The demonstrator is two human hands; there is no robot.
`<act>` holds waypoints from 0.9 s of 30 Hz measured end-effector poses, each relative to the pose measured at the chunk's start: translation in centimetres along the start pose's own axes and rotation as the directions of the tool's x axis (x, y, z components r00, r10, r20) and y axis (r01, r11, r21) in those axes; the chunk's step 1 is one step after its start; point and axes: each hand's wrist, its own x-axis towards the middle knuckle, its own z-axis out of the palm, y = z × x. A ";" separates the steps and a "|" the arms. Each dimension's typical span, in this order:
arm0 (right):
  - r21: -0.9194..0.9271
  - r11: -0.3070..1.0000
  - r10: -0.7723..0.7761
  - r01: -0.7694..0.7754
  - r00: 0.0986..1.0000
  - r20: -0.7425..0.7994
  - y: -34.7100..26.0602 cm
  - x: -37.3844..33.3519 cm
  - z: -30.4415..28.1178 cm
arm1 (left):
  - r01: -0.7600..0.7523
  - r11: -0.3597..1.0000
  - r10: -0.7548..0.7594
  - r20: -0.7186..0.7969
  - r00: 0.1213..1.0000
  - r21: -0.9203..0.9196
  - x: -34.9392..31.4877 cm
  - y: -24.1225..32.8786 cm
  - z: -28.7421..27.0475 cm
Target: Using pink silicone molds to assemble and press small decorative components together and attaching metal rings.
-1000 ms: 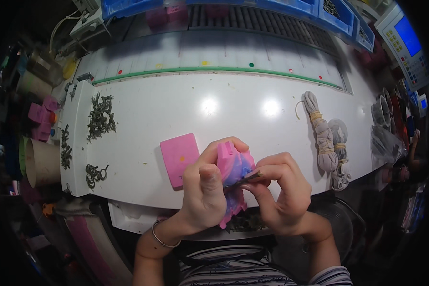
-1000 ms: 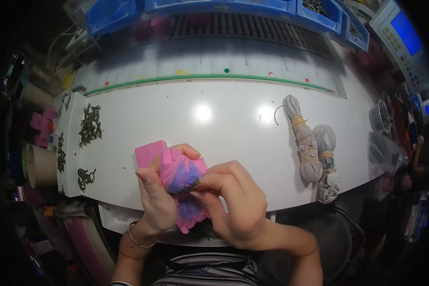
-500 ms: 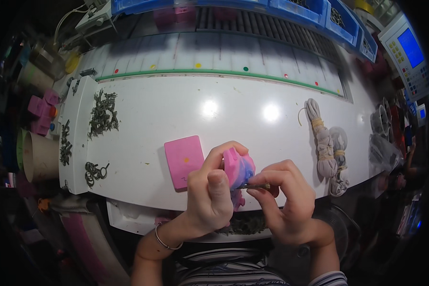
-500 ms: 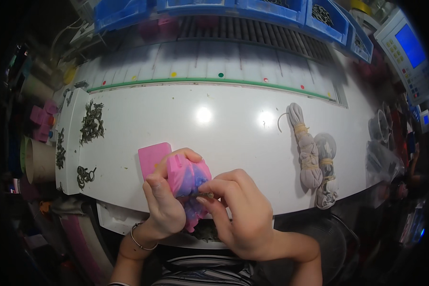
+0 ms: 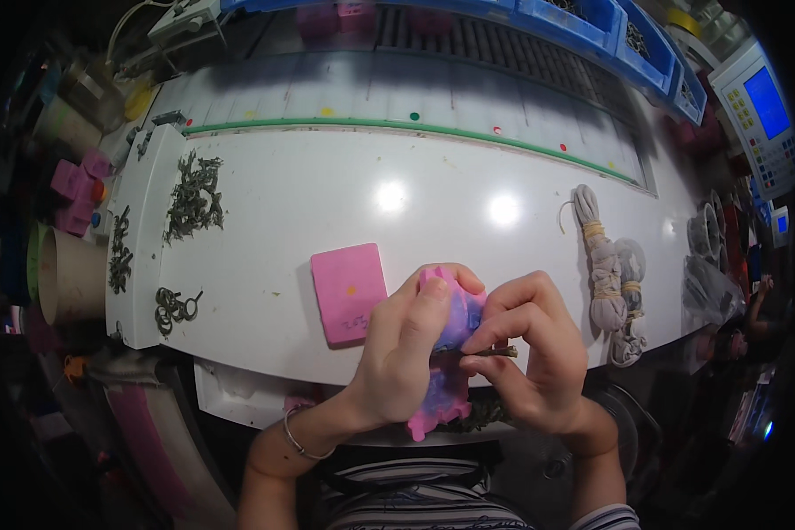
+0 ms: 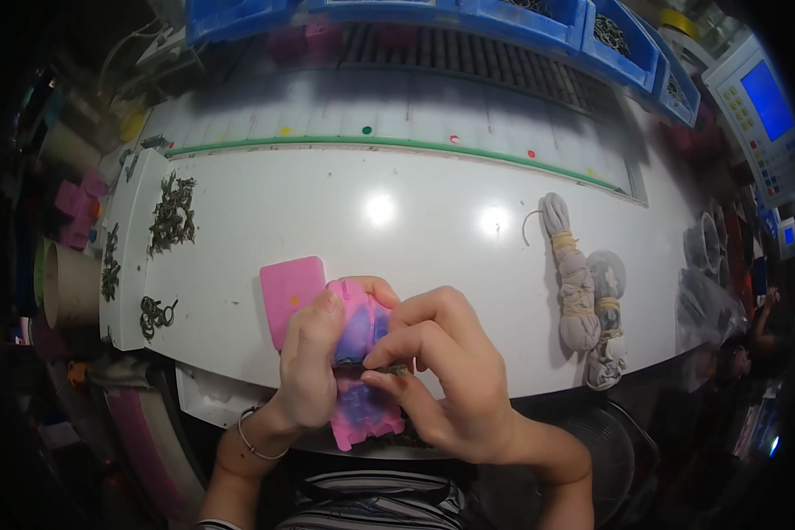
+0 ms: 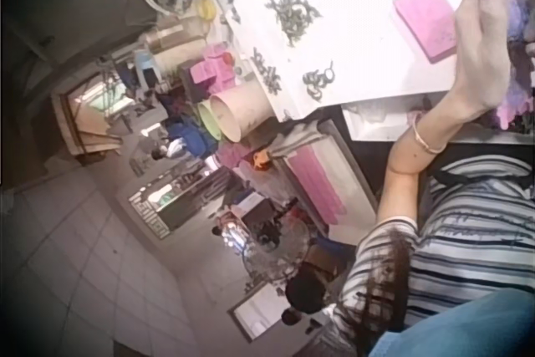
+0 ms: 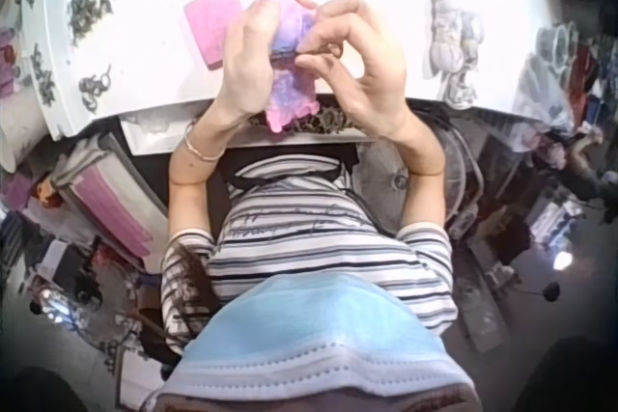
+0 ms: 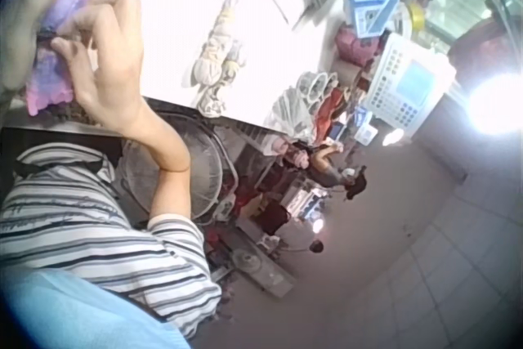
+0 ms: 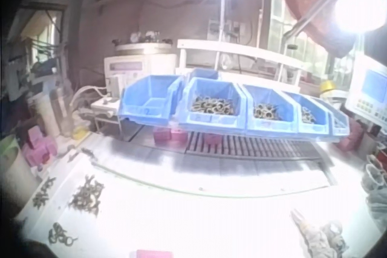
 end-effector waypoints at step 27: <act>0.101 0.992 0.079 -0.076 0.996 -0.033 0.6 -0.8 0.9 | 0.151 0.986 -0.156 -0.077 0.985 -0.068 0.7 -0.5 0.1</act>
